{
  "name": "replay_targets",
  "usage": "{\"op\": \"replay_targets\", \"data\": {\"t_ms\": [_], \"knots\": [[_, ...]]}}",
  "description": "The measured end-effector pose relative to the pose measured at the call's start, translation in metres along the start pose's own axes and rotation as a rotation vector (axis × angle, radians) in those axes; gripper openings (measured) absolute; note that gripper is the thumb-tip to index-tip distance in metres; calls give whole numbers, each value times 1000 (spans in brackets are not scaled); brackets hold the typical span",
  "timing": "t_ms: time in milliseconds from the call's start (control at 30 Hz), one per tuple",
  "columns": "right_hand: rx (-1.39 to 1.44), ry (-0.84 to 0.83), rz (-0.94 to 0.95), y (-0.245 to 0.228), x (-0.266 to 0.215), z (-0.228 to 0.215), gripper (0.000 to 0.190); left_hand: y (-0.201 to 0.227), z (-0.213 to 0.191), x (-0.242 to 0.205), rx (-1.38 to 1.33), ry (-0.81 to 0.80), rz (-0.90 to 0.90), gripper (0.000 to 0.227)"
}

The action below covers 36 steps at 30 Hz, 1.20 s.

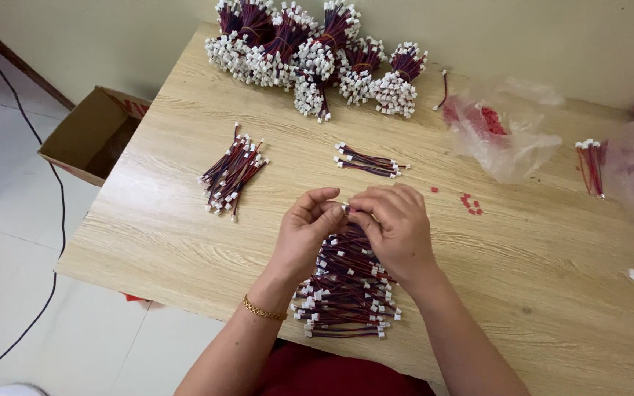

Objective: Bundling individual wire cables together and sorting small plastic components on a wooden table

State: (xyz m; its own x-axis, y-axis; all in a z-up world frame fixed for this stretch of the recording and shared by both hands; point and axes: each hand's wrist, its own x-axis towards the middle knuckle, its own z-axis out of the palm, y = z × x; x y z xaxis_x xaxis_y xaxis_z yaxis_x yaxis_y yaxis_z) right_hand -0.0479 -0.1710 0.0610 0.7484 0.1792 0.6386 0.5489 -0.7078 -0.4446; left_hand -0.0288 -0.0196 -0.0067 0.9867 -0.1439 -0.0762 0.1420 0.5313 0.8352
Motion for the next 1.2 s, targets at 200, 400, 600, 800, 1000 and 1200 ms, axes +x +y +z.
{"op": "replay_targets", "data": {"t_ms": [200,400,600,800,1000,1200], "knots": [[67,-7,60,-6,-3,4,9,-2,1,-3,-85,-10,-45,29],[329,-22,207,-11,-2,-1,11,0,1,-4,-69,-63,-54,26],[417,-15,306,-21,1,-7,17,11,7,-6,-133,-99,-55,28],[382,-40,318,-14,-1,-8,13,4,3,-3,-100,-110,-60,27],[400,21,260,-19,1,-8,14,8,7,-5,-133,-96,-67,26],[505,-133,301,3,-1,-6,12,7,2,0,-115,-112,-81,27]]}}
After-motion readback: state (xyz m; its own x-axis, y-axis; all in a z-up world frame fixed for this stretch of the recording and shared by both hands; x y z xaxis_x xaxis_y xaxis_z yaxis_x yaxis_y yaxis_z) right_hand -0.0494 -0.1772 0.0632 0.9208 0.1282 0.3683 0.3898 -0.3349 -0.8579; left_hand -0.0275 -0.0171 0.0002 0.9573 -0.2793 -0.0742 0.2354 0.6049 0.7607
